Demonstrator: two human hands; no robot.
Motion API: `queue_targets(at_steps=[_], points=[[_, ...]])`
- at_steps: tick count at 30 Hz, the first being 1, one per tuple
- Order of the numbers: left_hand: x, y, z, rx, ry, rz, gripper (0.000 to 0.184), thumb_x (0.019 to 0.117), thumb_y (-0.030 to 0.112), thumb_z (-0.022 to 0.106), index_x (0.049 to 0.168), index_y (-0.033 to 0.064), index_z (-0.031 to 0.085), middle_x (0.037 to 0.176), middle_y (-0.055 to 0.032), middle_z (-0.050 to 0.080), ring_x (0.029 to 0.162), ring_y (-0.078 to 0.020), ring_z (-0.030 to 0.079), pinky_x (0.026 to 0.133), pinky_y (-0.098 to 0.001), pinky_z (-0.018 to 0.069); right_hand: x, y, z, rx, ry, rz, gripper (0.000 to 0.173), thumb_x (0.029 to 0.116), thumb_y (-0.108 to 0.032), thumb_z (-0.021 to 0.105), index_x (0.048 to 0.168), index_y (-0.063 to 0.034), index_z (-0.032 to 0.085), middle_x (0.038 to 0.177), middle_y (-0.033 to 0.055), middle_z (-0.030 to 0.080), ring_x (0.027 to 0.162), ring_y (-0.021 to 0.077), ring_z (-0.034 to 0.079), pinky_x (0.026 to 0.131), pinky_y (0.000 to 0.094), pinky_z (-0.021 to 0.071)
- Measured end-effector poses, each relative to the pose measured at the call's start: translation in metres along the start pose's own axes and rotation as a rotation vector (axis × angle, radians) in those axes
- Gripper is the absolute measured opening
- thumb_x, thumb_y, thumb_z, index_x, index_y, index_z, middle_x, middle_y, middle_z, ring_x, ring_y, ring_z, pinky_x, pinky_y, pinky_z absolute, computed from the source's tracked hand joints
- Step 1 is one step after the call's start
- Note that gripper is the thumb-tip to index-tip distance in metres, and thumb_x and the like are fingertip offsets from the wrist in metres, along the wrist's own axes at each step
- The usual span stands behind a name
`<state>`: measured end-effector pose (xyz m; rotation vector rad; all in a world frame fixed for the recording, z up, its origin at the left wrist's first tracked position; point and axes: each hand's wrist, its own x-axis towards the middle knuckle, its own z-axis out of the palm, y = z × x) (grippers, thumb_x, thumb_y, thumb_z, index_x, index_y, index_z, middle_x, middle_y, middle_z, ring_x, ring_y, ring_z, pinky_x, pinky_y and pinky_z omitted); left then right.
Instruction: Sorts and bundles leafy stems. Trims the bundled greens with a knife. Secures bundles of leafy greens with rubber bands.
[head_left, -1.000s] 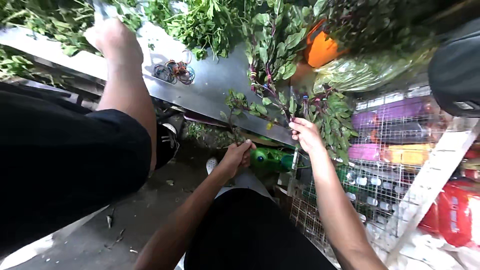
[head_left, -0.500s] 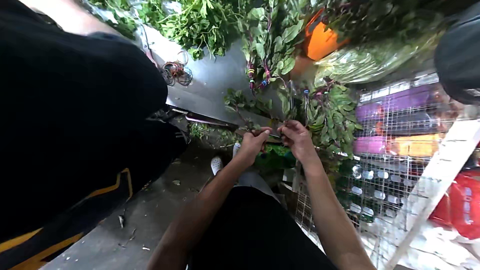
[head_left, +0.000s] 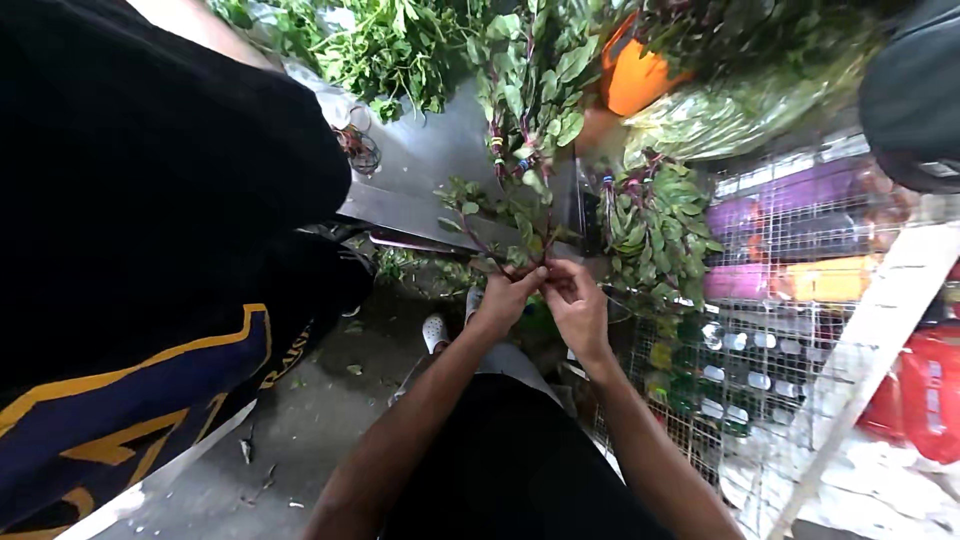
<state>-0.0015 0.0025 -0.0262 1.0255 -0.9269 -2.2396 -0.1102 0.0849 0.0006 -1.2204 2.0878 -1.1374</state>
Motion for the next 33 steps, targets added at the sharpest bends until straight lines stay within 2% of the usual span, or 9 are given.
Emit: queue_targets(at_steps=[4,9,13,18,21,23,27,30,33], points=[[-0.008,0.009,0.006,-0.008,-0.070,0.075,0.008,0.0986,0.004,0.065,0.104,-0.0007,0.069,0.090,-0.0035,0.073,0.084,-0.0086,0.069,0.085,-0.0285,0.0579,-0.006,-0.010,-0.011,-0.031,0.025,-0.088,0.031,0.0911,-0.004,0.071,0.121,0.0028,0.066,0.104,0.0097,0.073,0.087,0.0098,0.072,0.079,0.0248,0.0618],[-0.015,0.018,0.010,-0.091,-0.183,0.071,0.009,0.1000,0.003,0.061,0.103,-0.0006,0.069,0.091,-0.0031,0.073,0.087,-0.0087,0.069,0.087,-0.0293,0.0570,-0.009,-0.030,-0.035,0.067,-0.072,-0.043,0.027,0.0920,-0.006,0.071,0.117,0.0023,0.064,0.100,0.0064,0.072,0.080,0.0090,0.070,0.069,0.0243,0.0611],[-0.020,0.026,0.012,-0.179,-0.278,0.076,0.013,0.1006,0.002,0.056,0.105,-0.0009,0.068,0.097,-0.0047,0.073,0.093,-0.0120,0.069,0.093,-0.0332,0.0565,-0.014,-0.041,-0.050,0.098,-0.047,-0.143,0.026,0.0931,-0.006,0.069,0.116,0.0046,0.068,0.114,0.0128,0.068,0.090,0.0124,0.069,0.075,0.0260,0.0621],[-0.020,0.029,0.014,-0.235,-0.447,0.117,0.015,0.1018,0.005,0.053,0.105,0.0029,0.068,0.098,-0.0037,0.072,0.093,-0.0143,0.069,0.092,-0.0359,0.0574,-0.009,-0.051,-0.056,0.082,0.120,-0.222,0.024,0.0951,-0.015,0.067,0.111,0.0015,0.072,0.104,0.0083,0.067,0.086,0.0086,0.065,0.076,0.0231,0.0585],[-0.024,0.029,0.020,-0.230,-0.456,0.111,0.014,0.1019,0.004,0.052,0.103,0.0039,0.066,0.094,-0.0024,0.072,0.090,-0.0128,0.070,0.091,-0.0353,0.0582,-0.004,-0.056,-0.048,0.108,0.194,-0.162,0.029,0.0943,-0.021,0.071,0.113,0.0002,0.071,0.099,0.0061,0.069,0.083,0.0094,0.068,0.074,0.0250,0.0602],[-0.028,0.028,0.024,-0.220,-0.432,0.093,0.014,0.1024,0.002,0.051,0.106,0.0013,0.064,0.094,-0.0034,0.072,0.090,-0.0131,0.071,0.091,-0.0353,0.0585,-0.001,-0.058,-0.041,0.128,0.257,-0.141,0.024,0.0922,-0.019,0.073,0.108,-0.0008,0.070,0.092,0.0037,0.069,0.080,0.0077,0.067,0.073,0.0237,0.0597],[-0.034,0.027,0.028,-0.218,-0.365,0.063,0.015,0.1027,0.001,0.051,0.107,-0.0017,0.065,0.093,-0.0037,0.073,0.088,-0.0125,0.071,0.089,-0.0330,0.0593,-0.002,-0.051,-0.032,0.056,0.368,-0.263,0.015,0.0895,-0.013,0.076,0.098,-0.0013,0.071,0.091,0.0035,0.072,0.080,0.0070,0.070,0.073,0.0238,0.0618],[-0.035,0.025,0.027,-0.226,-0.355,0.053,0.013,0.1024,0.000,0.051,0.106,-0.0001,0.063,0.092,-0.0029,0.072,0.088,-0.0112,0.071,0.089,-0.0320,0.0591,-0.006,-0.043,-0.033,-0.006,0.313,-0.391,0.018,0.0868,-0.011,0.075,0.101,-0.0002,0.073,0.097,0.0054,0.073,0.092,0.0063,0.070,0.082,0.0221,0.0600],[-0.039,0.026,0.027,-0.239,-0.329,0.044,0.015,0.0997,-0.002,0.050,0.102,0.0027,0.064,0.090,-0.0007,0.072,0.084,-0.0085,0.070,0.085,-0.0284,0.0590,-0.005,-0.041,-0.035,-0.002,0.209,-0.508,0.012,0.0858,-0.009,0.075,0.096,-0.0023,0.073,0.090,0.0037,0.072,0.086,0.0031,0.068,0.077,0.0189,0.0587]])
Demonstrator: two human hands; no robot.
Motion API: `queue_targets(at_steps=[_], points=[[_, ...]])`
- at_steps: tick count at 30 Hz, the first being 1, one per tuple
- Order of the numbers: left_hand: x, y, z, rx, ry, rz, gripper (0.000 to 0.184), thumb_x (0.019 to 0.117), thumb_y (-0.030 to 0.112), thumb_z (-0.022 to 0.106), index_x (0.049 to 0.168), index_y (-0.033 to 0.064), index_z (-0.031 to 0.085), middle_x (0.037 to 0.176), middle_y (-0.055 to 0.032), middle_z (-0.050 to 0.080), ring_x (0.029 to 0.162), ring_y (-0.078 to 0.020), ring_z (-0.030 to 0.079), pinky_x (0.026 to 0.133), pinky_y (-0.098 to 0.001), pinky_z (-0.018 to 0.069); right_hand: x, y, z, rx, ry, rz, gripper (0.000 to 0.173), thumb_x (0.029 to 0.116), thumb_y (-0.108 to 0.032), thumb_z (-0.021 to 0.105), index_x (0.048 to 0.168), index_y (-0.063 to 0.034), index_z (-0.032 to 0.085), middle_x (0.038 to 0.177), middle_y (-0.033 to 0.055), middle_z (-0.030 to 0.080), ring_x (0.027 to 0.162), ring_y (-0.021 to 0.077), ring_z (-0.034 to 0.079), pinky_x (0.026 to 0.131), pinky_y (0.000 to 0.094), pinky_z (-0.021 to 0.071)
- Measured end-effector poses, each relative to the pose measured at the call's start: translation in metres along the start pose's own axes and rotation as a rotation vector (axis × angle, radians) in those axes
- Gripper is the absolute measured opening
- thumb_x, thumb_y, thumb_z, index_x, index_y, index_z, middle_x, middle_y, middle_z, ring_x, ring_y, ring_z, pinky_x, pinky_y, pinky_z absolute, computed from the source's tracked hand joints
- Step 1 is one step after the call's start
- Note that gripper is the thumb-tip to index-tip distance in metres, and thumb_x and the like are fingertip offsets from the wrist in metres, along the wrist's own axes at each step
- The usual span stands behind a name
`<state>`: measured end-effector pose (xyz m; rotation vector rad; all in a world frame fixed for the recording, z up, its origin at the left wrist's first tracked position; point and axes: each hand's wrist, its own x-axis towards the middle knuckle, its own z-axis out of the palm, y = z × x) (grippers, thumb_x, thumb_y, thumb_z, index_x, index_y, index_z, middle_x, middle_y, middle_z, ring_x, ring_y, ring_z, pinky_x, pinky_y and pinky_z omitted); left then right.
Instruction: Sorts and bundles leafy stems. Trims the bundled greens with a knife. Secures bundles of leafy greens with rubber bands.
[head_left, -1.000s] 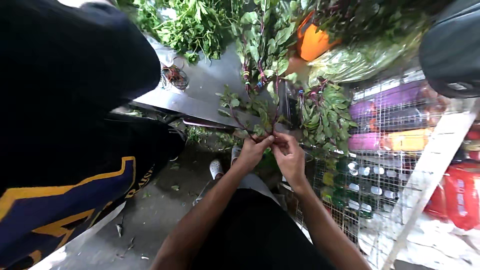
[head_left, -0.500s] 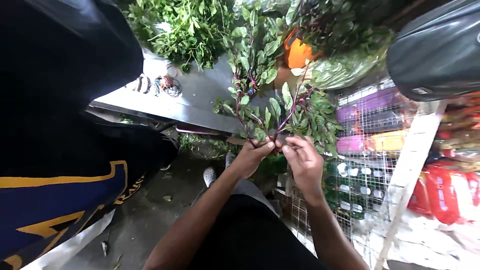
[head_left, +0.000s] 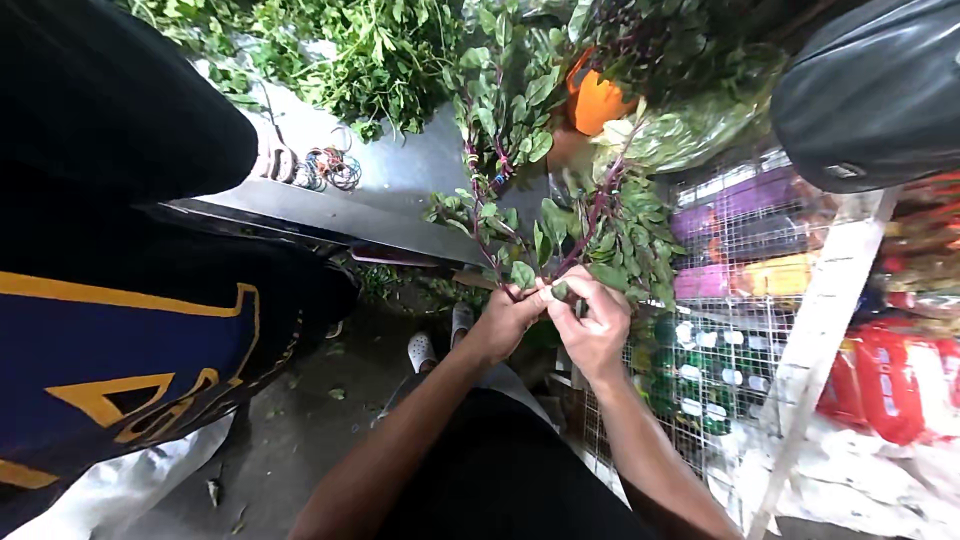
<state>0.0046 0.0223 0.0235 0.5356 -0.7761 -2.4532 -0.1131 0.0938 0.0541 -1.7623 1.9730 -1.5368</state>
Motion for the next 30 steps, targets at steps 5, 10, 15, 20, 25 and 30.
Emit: queue_targets(at_steps=[5,10,15,20,25,30], points=[[0.002,-0.001,-0.003,-0.026,-0.012,0.018,0.017,0.1016,0.001,0.048,0.102,0.0033,0.065,0.090,-0.0019,0.072,0.085,-0.0089,0.070,0.086,-0.0294,0.0586,-0.009,0.005,-0.006,0.068,-0.041,0.030,0.012,0.0883,-0.012,0.072,0.098,-0.0048,0.071,0.111,0.0077,0.068,0.104,0.0115,0.067,0.086,0.0259,0.0602],[0.008,-0.002,-0.013,-0.073,-0.009,0.022,0.024,0.1043,0.009,0.046,0.114,-0.0021,0.065,0.120,-0.0136,0.068,0.110,-0.0219,0.065,0.101,-0.0405,0.0535,-0.017,0.010,-0.028,0.007,-0.109,0.351,0.026,0.1000,-0.017,0.054,0.108,0.0029,0.069,0.111,0.0116,0.069,0.102,0.0144,0.067,0.090,0.0319,0.0581],[0.008,-0.001,-0.016,-0.123,0.032,0.011,0.024,0.1057,0.011,0.048,0.118,-0.0011,0.065,0.125,-0.0143,0.066,0.114,-0.0234,0.065,0.102,-0.0417,0.0529,-0.017,0.014,-0.033,0.188,-0.264,0.640,0.037,0.1081,-0.017,0.040,0.124,0.0039,0.067,0.114,0.0125,0.073,0.098,0.0178,0.072,0.088,0.0346,0.0609],[0.005,-0.008,-0.017,-0.052,0.033,0.041,0.020,0.1036,0.009,0.051,0.112,0.0001,0.067,0.107,-0.0095,0.070,0.095,-0.0140,0.067,0.088,-0.0310,0.0566,-0.016,-0.004,-0.016,0.360,-0.310,0.598,0.027,0.1029,-0.011,0.056,0.122,0.0058,0.066,0.098,0.0077,0.074,0.080,0.0126,0.071,0.071,0.0274,0.0621],[-0.003,-0.010,-0.023,0.037,0.055,0.072,0.020,0.1040,0.007,0.051,0.109,-0.0009,0.068,0.109,-0.0111,0.071,0.098,-0.0162,0.068,0.090,-0.0337,0.0565,-0.018,-0.003,-0.010,0.329,-0.339,0.760,0.017,0.1005,-0.010,0.062,0.106,0.0034,0.071,0.091,0.0085,0.075,0.072,0.0149,0.073,0.066,0.0301,0.0643],[-0.011,-0.016,-0.028,0.031,0.123,0.011,0.020,0.1054,0.007,0.051,0.110,-0.0050,0.066,0.103,-0.0130,0.072,0.095,-0.0182,0.070,0.091,-0.0353,0.0575,-0.039,0.005,-0.002,0.569,-0.292,0.920,0.017,0.1044,-0.009,0.053,0.100,0.0030,0.064,0.083,0.0086,0.073,0.065,0.0176,0.072,0.061,0.0334,0.0641]])
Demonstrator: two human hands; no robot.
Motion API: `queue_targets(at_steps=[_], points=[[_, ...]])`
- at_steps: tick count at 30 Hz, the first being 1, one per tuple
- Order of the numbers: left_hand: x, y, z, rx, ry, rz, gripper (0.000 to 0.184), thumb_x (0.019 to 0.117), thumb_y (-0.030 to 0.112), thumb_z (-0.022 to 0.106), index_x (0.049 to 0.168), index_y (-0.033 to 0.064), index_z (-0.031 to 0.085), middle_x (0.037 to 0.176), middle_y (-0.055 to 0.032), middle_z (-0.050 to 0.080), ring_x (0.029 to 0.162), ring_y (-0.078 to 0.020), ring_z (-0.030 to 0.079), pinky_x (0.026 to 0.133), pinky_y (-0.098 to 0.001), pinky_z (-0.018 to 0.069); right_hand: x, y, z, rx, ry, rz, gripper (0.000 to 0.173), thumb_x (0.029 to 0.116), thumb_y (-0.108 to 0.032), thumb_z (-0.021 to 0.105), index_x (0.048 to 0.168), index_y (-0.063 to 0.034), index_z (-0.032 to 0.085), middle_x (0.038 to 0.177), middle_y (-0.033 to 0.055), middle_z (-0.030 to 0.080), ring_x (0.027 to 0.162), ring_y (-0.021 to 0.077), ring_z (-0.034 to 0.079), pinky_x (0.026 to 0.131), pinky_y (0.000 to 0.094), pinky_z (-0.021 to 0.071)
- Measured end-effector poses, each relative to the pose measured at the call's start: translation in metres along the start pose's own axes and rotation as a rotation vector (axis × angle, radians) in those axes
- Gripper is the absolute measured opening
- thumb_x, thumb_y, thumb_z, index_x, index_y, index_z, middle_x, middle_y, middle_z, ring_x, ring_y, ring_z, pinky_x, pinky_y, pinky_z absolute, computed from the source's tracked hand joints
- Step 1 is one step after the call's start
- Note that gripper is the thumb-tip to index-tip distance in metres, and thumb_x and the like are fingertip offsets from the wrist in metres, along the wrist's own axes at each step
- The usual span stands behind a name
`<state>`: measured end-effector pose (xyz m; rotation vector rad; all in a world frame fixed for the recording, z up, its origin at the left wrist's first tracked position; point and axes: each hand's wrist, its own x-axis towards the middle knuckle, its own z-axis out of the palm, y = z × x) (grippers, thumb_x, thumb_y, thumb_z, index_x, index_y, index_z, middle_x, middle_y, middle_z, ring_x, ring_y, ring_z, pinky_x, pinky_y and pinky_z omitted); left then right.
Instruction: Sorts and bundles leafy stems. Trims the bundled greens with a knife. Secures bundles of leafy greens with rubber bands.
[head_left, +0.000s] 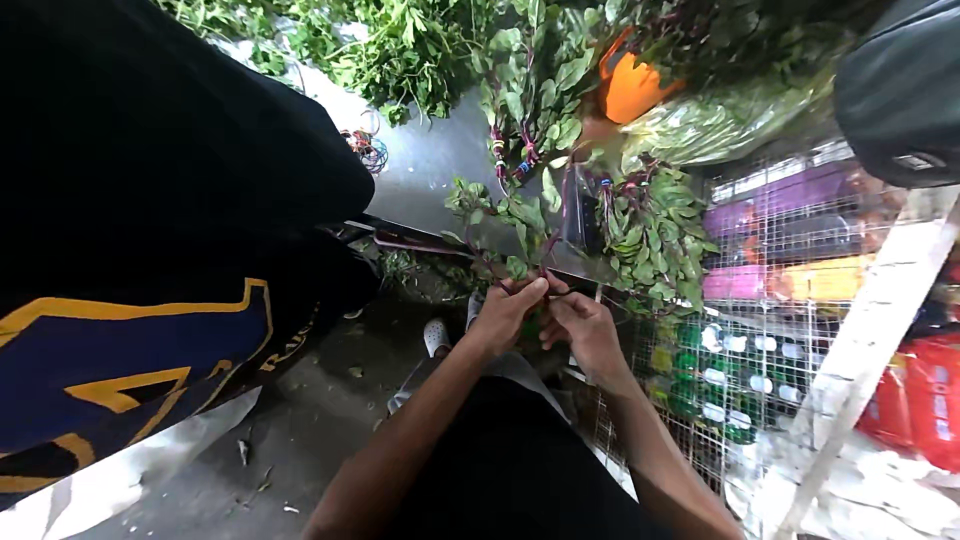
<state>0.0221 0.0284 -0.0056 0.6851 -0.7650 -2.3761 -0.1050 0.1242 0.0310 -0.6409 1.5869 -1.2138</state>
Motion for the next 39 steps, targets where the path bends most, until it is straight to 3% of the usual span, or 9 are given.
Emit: queue_targets(at_steps=[6,10,13,17,21,26,32,35,39], points=[[-0.009,-0.002,-0.019,0.040,0.146,0.085,0.021,0.1074,0.007,0.045,0.111,-0.0043,0.062,0.090,-0.0119,0.074,0.090,-0.0226,0.073,0.091,-0.0406,0.0595,-0.001,0.039,-0.001,-0.134,-0.010,0.180,0.021,0.1070,-0.018,0.049,0.100,-0.0013,0.061,0.072,0.0007,0.062,0.057,0.0108,0.062,0.057,0.0301,0.0596],[-0.005,-0.002,-0.055,0.199,0.276,-0.035,0.017,0.1090,0.014,0.049,0.107,0.0014,0.060,0.070,-0.0014,0.060,0.062,-0.0150,0.064,0.071,-0.0371,0.0624,0.015,0.054,-0.020,-0.812,-0.118,0.201,0.046,0.0988,-0.009,0.058,0.145,-0.0084,0.056,0.127,0.0161,0.066,0.107,0.0268,0.067,0.094,0.0434,0.0551],[-0.002,-0.015,-0.079,0.146,0.319,-0.257,0.015,0.1094,0.019,0.049,0.099,0.0078,0.054,0.065,0.0028,0.047,0.053,-0.0104,0.049,0.056,-0.0287,0.0530,0.040,0.039,-0.025,-0.922,-0.012,0.077,0.039,0.1031,-0.012,0.053,0.141,-0.0056,0.061,0.139,0.0175,0.062,0.124,0.0286,0.062,0.107,0.0438,0.0496],[-0.004,-0.019,-0.077,0.095,0.299,-0.336,0.023,0.1073,0.021,0.055,0.086,0.0125,0.050,0.057,0.0054,0.040,0.046,-0.0081,0.040,0.048,-0.0244,0.0447,0.097,0.033,-0.028,-0.976,0.217,0.060,0.032,0.1032,-0.020,0.060,0.128,-0.0015,0.067,0.130,0.0217,0.063,0.117,0.0341,0.064,0.102,0.0487,0.0522],[-0.012,-0.012,-0.068,0.112,0.194,-0.203,0.016,0.1078,0.019,0.052,0.097,0.0080,0.056,0.062,0.0041,0.048,0.052,-0.0101,0.051,0.061,-0.0292,0.0549,0.130,0.036,-0.037,-0.917,0.223,0.168,0.029,0.1001,-0.022,0.065,0.119,-0.0004,0.069,0.117,0.0211,0.068,0.109,0.0352,0.066,0.097,0.0544,0.0517],[-0.017,-0.013,-0.070,0.230,0.204,-0.205,0.029,0.1102,0.025,0.047,0.092,0.0066,0.060,0.067,0.0030,0.053,0.054,-0.0083,0.051,0.057,-0.0252,0.0512,0.099,0.016,-0.050,-0.241,0.198,0.190,0.021,0.1010,-0.012,0.064,0.117,0.0016,0.065,0.087,0.0073,0.066,0.061,0.0102,0.058,0.055,0.0243,0.0499],[-0.014,-0.017,-0.055,-0.047,0.145,-0.209,0.029,0.1113,0.026,0.039,0.095,0.0116,0.058,0.054,0.0087,0.037,0.045,-0.0064,0.039,0.050,-0.0251,0.0458,0.056,0.015,-0.065,0.258,-0.042,0.138,0.041,0.1044,-0.006,0.040,0.144,-0.0058,0.049,0.090,0.0016,0.064,0.061,0.0045,0.055,0.055,0.0184,0.0481],[-0.013,-0.020,-0.048,-0.115,0.099,-0.227,0.041,0.1129,0.034,0.027,0.099,0.0131,0.059,0.055,0.0098,0.038,0.046,-0.0062,0.041,0.053,-0.0260,0.0488,0.042,0.024,-0.070,0.350,-0.133,0.115,0.037,0.1014,-0.009,0.048,0.138,-0.0076,0.053,0.092,0.0009,0.066,0.064,0.0042,0.056,0.055,0.0187,0.0482],[-0.015,-0.027,-0.049,-0.048,-0.011,-0.234,0.017,0.1061,0.013,0.048,0.109,0.0061,0.064,0.074,0.0023,0.059,0.065,-0.0118,0.060,0.072,-0.0337,0.0583,0.032,0.031,-0.069,0.313,-0.110,0.066,0.031,0.1017,-0.006,0.049,0.131,-0.0084,0.058,0.093,0.0026,0.069,0.064,0.0047,0.058,0.055,0.0190,0.0485]])
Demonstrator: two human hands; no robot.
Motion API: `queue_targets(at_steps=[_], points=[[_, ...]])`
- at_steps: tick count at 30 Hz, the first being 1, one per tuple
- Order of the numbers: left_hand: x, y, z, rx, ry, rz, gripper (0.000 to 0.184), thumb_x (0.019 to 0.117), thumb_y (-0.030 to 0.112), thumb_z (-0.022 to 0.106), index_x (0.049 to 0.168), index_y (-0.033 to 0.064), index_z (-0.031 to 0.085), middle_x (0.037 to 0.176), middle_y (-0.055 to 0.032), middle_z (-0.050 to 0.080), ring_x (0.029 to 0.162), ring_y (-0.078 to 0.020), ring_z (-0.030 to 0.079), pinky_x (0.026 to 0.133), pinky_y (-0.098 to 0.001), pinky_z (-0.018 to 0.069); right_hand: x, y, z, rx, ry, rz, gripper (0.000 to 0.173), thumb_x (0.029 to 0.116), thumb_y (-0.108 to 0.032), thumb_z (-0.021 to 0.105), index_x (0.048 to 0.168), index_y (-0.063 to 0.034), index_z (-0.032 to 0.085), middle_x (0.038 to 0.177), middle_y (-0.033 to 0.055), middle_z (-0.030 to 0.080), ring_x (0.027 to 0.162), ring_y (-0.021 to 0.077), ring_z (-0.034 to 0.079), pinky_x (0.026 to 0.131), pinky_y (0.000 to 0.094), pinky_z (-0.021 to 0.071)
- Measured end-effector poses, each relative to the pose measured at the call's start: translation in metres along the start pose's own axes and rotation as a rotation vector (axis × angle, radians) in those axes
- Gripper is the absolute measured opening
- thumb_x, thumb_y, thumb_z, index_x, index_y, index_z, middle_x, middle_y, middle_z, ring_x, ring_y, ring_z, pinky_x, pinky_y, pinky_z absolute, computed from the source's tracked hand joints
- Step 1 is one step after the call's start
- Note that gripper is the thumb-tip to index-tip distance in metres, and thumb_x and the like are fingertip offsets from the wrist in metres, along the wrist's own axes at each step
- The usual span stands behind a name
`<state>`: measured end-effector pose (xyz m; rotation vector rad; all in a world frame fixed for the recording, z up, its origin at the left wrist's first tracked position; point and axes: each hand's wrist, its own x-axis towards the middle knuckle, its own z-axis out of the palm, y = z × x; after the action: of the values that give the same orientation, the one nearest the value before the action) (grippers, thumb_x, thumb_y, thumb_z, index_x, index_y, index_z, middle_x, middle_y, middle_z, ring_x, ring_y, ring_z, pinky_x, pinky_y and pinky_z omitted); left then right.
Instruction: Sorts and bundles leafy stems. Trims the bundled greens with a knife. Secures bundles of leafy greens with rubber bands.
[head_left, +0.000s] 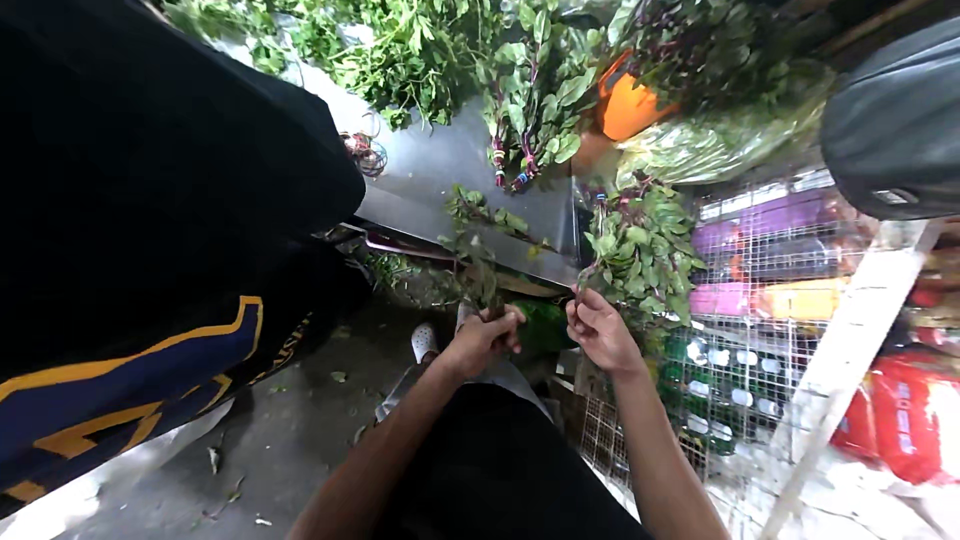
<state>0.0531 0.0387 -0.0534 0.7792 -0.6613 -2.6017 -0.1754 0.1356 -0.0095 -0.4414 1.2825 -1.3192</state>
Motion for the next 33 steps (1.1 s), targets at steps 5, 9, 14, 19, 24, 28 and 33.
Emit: queue_targets(at_steps=[5,9,14,19,24,28,33], points=[[0.007,-0.001,0.018,-0.022,0.167,-0.083,0.011,0.1055,0.016,0.055,0.100,0.0088,0.062,0.059,0.0059,0.046,0.046,-0.0050,0.041,0.046,-0.0212,0.0402,-0.005,0.001,0.015,-0.189,0.132,-0.047,0.025,0.1010,0.000,0.050,0.123,0.0035,0.063,0.096,0.0089,0.072,0.062,0.0060,0.059,0.053,0.0193,0.0482],[0.016,0.005,0.033,0.046,0.260,-0.075,0.018,0.1056,0.018,0.058,0.106,0.0007,0.064,0.069,-0.0028,0.060,0.052,-0.0115,0.055,0.055,-0.0281,0.0549,-0.007,0.002,0.031,-0.362,0.157,-0.156,0.015,0.0982,0.001,0.058,0.108,0.0048,0.069,0.094,0.0097,0.075,0.057,0.0058,0.060,0.050,0.0195,0.0500],[0.014,0.008,0.047,0.047,0.358,0.155,0.011,0.0989,0.009,0.067,0.102,-0.0017,0.067,0.073,-0.0057,0.064,0.052,-0.0113,0.054,0.052,-0.0267,0.0514,-0.012,0.000,0.050,-0.665,0.220,-0.226,0.018,0.0972,-0.004,0.063,0.113,0.0037,0.067,0.094,0.0042,0.074,0.061,0.0024,0.061,0.055,0.0180,0.0521],[0.015,0.013,0.048,0.018,0.383,0.243,0.015,0.0968,0.006,0.069,0.110,-0.0003,0.070,0.081,-0.0082,0.067,0.054,-0.0103,0.054,0.051,-0.0247,0.0489,-0.009,0.014,0.053,-0.889,0.225,-0.422,0.018,0.0965,-0.009,0.067,0.110,0.0034,0.072,0.102,0.0077,0.074,0.077,-0.0008,0.065,0.069,0.0143,0.0545],[0.020,0.011,0.045,0.061,0.346,0.265,0.013,0.0999,0.005,0.063,0.110,-0.0012,0.069,0.081,-0.0057,0.068,0.055,-0.0088,0.055,0.052,-0.0240,0.0503,-0.011,0.019,0.064,-0.821,0.189,-0.386,0.017,0.0964,-0.005,0.064,0.110,0.0039,0.071,0.103,0.0072,0.073,0.080,-0.0013,0.065,0.072,0.0142,0.0549],[0.018,0.013,0.032,0.204,0.308,0.319,0.021,0.0974,0.006,0.067,0.117,0.0010,0.071,0.089,-0.0058,0.072,0.063,-0.0090,0.061,0.057,-0.0240,0.0522,-0.011,0.019,0.062,-0.617,0.145,-0.277,0.016,0.0965,-0.002,0.062,0.110,0.0023,0.069,0.094,0.0018,0.074,0.070,-0.0003,0.063,0.062,0.0158,0.0522],[0.021,0.010,0.026,0.260,0.238,0.254,0.010,0.0982,0.009,0.067,0.104,0.0020,0.070,0.082,-0.0049,0.068,0.062,-0.0103,0.059,0.058,-0.0254,0.0517,-0.011,0.025,0.063,-0.433,0.175,-0.223,0.016,0.0986,0.000,0.058,0.113,0.0035,0.066,0.091,0.0031,0.073,0.065,0.0024,0.060,0.057,0.0171,0.0499]])
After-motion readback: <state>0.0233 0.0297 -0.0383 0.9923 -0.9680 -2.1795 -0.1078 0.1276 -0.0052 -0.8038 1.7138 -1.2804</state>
